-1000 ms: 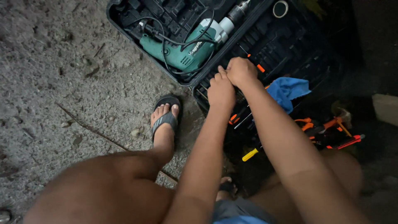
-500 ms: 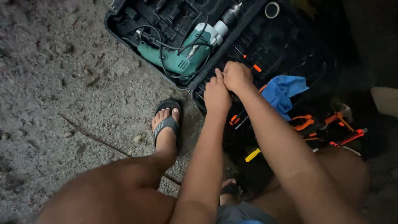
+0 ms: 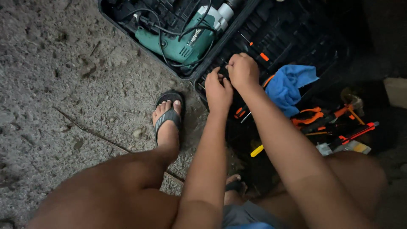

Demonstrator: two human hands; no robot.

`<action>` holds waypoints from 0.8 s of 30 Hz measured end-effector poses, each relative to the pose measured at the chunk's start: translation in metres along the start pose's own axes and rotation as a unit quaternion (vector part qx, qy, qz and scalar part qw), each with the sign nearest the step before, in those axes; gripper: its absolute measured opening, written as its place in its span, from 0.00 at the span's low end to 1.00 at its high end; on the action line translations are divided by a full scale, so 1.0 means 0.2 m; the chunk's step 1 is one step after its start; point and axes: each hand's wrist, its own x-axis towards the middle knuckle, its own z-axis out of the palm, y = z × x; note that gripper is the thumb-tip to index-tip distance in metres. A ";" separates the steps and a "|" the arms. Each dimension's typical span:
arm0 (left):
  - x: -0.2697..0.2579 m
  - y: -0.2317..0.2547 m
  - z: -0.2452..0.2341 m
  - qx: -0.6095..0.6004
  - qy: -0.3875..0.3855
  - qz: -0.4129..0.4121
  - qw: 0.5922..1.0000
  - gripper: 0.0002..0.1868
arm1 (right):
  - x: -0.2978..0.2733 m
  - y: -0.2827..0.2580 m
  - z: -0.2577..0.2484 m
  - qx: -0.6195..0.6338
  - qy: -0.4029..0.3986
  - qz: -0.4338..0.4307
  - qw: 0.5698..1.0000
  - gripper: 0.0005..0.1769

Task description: Organizing various tools and drill bits within a plastic tool carrying case.

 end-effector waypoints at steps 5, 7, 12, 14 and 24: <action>0.00 0.01 -0.01 0.002 -0.001 0.007 1.000 0.23 | -0.02 -0.05 -0.01 -0.079 -0.001 -0.024 0.997 0.08; 0.00 0.01 -0.01 0.006 -0.003 0.008 1.000 0.23 | -0.02 -0.05 -0.01 -0.118 0.000 -0.033 0.992 0.09; -0.01 0.04 -0.04 -0.007 0.000 0.005 1.000 0.23 | -0.02 -0.02 0.03 -0.147 -0.005 -0.070 0.987 0.07; -0.02 0.06 -0.05 -0.006 -0.001 0.003 1.000 0.23 | -0.02 -0.05 0.01 -0.147 -0.008 -0.066 0.987 0.08; -0.01 0.04 -0.03 0.000 -0.004 -0.010 1.000 0.22 | -0.01 -0.11 -0.04 -0.073 -0.015 -0.005 0.997 0.12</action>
